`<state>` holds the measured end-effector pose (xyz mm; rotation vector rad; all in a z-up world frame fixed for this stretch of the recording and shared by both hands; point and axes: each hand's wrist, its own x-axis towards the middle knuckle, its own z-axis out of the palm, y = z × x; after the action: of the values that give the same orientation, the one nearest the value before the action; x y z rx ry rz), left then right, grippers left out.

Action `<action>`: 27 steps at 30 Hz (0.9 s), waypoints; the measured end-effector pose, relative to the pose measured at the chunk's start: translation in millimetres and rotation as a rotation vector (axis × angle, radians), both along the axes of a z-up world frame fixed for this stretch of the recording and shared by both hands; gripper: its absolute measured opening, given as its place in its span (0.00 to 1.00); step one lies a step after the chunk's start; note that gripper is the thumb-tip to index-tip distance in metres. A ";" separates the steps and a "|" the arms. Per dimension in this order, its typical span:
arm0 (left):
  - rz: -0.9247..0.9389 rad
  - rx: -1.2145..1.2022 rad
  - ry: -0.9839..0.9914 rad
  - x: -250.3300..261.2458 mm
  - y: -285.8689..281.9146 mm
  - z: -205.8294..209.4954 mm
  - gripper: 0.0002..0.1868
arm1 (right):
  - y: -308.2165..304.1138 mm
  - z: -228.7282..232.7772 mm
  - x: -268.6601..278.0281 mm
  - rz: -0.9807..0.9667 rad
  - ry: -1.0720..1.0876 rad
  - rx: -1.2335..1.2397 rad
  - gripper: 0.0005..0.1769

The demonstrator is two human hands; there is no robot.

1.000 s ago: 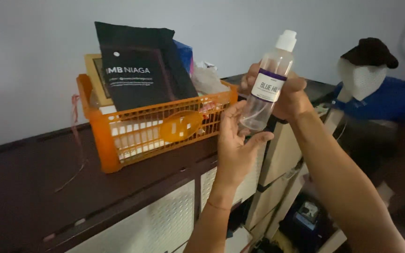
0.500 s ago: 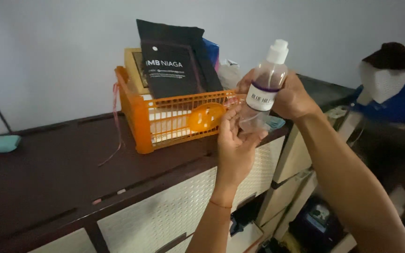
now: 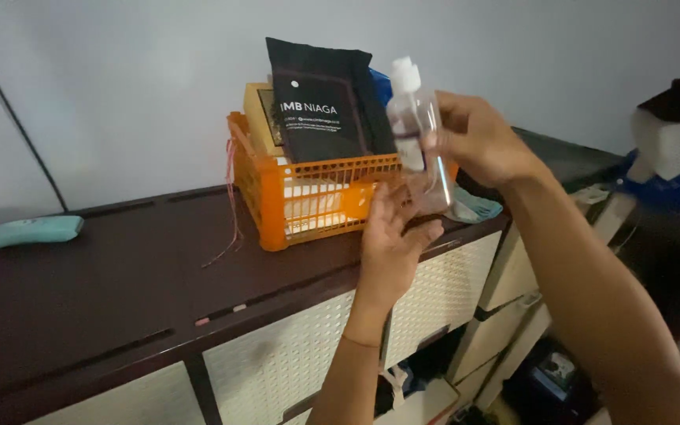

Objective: Sort and organize various household items, electronics boxes, and medicine bottles into an orange plastic crate.

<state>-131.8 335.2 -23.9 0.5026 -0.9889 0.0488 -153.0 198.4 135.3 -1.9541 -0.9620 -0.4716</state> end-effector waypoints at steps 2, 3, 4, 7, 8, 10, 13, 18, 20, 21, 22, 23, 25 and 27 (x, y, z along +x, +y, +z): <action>0.105 0.126 0.127 -3.7 14.4 4.0 0.41 | 3.6 6.3 4.8 -0.191 0.020 0.010 0.34; 0.106 0.125 0.125 4.6 15.3 -2.1 0.41 | 1.4 8.5 9.0 -0.191 0.018 0.010 0.34; 0.175 0.115 0.127 12.9 16.2 -7.9 0.38 | -0.7 10.9 13.2 -0.262 0.026 0.027 0.31; 0.296 0.103 0.123 28.1 25.5 -17.6 0.31 | 2.5 18.5 20.6 -0.407 0.032 0.071 0.26; 0.343 0.104 0.120 31.4 29.0 -19.6 0.27 | 4.5 21.0 22.0 -0.486 0.035 0.098 0.25; 0.355 0.148 0.148 25.8 39.7 -14.6 0.25 | -3.4 23.2 37.3 -0.545 -0.027 0.117 0.24; 0.373 0.210 0.196 35.2 39.4 -22.8 0.21 | -20.6 18.0 71.4 -0.646 -0.148 0.150 0.24; 0.384 0.255 0.210 36.0 37.6 -21.3 0.20 | -43.1 -0.7 118.7 -0.772 -0.231 0.183 0.28; 0.384 0.291 0.222 36.8 37.8 -21.1 0.20 | -49.1 -9.0 134.9 -0.850 -0.276 0.159 0.33; 0.384 0.292 0.223 34.4 39.2 -18.9 0.20 | -53.2 -12.8 142.4 -0.851 -0.275 0.159 0.33; 0.405 0.310 0.216 32.1 40.6 -16.9 0.19 | -57.2 -16.8 149.9 -0.881 -0.301 0.139 0.34; 0.427 0.327 0.209 30.0 42.3 -15.2 0.18 | -60.6 -20.9 157.9 -0.911 -0.327 0.117 0.34; 0.438 0.323 0.203 31.7 41.5 -16.8 0.18 | -61.6 -23.0 164.5 -0.920 -0.330 0.100 0.35; 0.449 0.322 0.196 31.1 42.0 -16.5 0.18 | -59.0 -26.0 167.9 -0.930 -0.332 0.084 0.36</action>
<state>-100.7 377.1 -40.4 1.0009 -0.6781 0.2404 14.9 139.4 109.3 -2.1989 -0.1401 -1.3588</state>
